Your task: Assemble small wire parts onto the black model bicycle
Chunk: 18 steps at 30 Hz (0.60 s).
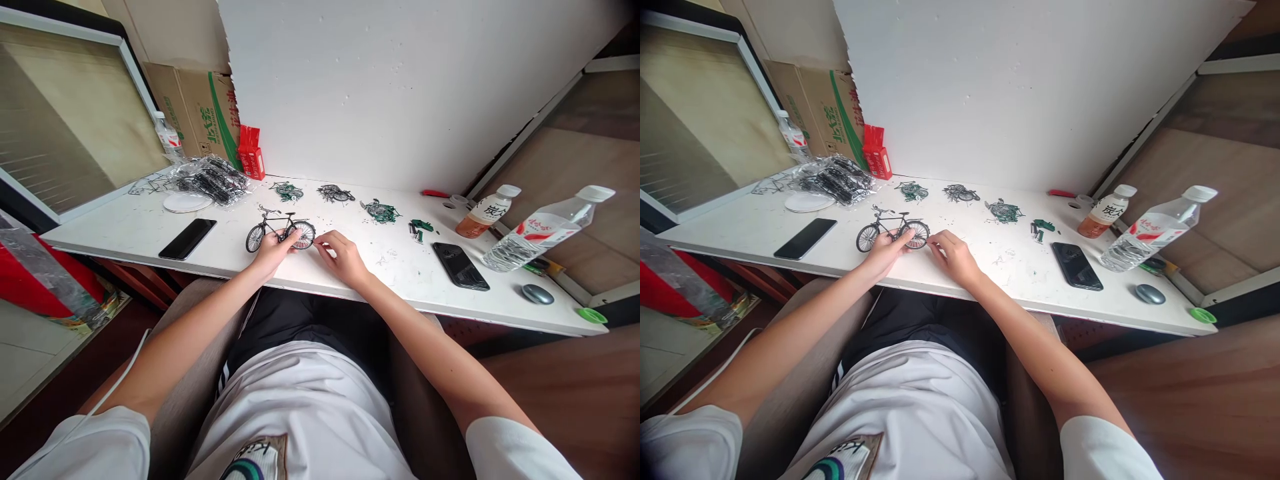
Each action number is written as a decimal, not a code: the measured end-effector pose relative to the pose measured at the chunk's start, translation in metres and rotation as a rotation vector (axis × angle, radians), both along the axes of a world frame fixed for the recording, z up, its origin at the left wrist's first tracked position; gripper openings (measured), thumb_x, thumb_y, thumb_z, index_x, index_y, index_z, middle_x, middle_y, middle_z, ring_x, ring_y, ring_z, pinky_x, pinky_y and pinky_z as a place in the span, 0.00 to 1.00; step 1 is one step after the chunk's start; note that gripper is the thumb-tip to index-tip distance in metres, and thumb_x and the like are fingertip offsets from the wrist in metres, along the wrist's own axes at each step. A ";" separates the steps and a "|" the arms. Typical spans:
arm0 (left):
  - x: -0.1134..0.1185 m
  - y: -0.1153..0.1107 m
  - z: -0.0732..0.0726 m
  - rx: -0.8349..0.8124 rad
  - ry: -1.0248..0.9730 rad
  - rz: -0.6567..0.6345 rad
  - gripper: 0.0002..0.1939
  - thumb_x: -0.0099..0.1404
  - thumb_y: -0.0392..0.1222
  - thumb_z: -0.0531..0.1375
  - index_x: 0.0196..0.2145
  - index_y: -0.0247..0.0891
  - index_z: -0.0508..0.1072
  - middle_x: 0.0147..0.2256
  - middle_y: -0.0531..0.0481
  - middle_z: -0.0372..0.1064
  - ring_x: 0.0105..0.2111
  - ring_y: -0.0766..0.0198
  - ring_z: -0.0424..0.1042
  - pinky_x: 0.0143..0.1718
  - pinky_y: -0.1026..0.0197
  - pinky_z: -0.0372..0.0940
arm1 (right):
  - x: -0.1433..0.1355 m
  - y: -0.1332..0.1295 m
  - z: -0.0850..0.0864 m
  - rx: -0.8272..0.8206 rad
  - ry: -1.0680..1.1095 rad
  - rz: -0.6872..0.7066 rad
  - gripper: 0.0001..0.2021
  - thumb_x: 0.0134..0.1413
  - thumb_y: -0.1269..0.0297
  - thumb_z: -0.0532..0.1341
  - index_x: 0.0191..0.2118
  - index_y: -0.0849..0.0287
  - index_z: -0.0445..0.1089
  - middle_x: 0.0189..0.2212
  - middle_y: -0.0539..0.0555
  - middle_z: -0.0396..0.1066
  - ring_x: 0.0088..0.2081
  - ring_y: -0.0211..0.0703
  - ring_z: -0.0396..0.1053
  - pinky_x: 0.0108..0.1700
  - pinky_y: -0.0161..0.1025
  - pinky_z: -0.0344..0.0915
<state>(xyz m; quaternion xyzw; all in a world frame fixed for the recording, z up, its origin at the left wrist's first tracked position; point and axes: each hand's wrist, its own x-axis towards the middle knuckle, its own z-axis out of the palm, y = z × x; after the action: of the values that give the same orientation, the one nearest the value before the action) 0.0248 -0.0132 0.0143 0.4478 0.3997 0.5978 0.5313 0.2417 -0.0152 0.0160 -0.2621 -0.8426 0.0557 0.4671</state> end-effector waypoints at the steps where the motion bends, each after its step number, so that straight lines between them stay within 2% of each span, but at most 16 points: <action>1: 0.000 0.000 0.000 -0.003 0.000 -0.001 0.26 0.54 0.56 0.79 0.42 0.35 0.83 0.46 0.41 0.83 0.41 0.57 0.79 0.38 0.61 0.72 | 0.000 -0.001 0.001 0.007 -0.005 0.004 0.09 0.78 0.64 0.57 0.50 0.54 0.75 0.43 0.59 0.78 0.43 0.48 0.78 0.43 0.45 0.79; 6: 0.000 0.001 0.002 -0.019 -0.010 -0.004 0.26 0.53 0.56 0.79 0.42 0.35 0.83 0.44 0.43 0.82 0.40 0.59 0.78 0.37 0.61 0.71 | 0.000 -0.001 0.002 0.049 -0.024 0.012 0.10 0.78 0.64 0.57 0.50 0.54 0.77 0.43 0.59 0.79 0.43 0.48 0.79 0.45 0.45 0.78; 18: 0.002 -0.004 0.006 0.002 -0.043 -0.028 0.25 0.53 0.55 0.80 0.40 0.35 0.82 0.43 0.43 0.82 0.42 0.56 0.79 0.40 0.58 0.73 | 0.000 -0.001 0.001 0.007 0.025 0.024 0.12 0.78 0.61 0.57 0.50 0.53 0.79 0.43 0.60 0.81 0.44 0.49 0.80 0.47 0.47 0.79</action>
<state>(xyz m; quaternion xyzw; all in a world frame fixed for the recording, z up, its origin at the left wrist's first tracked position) 0.0264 -0.0174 0.0203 0.4409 0.3813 0.6002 0.5478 0.2416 -0.0166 0.0174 -0.2497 -0.8399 0.0615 0.4779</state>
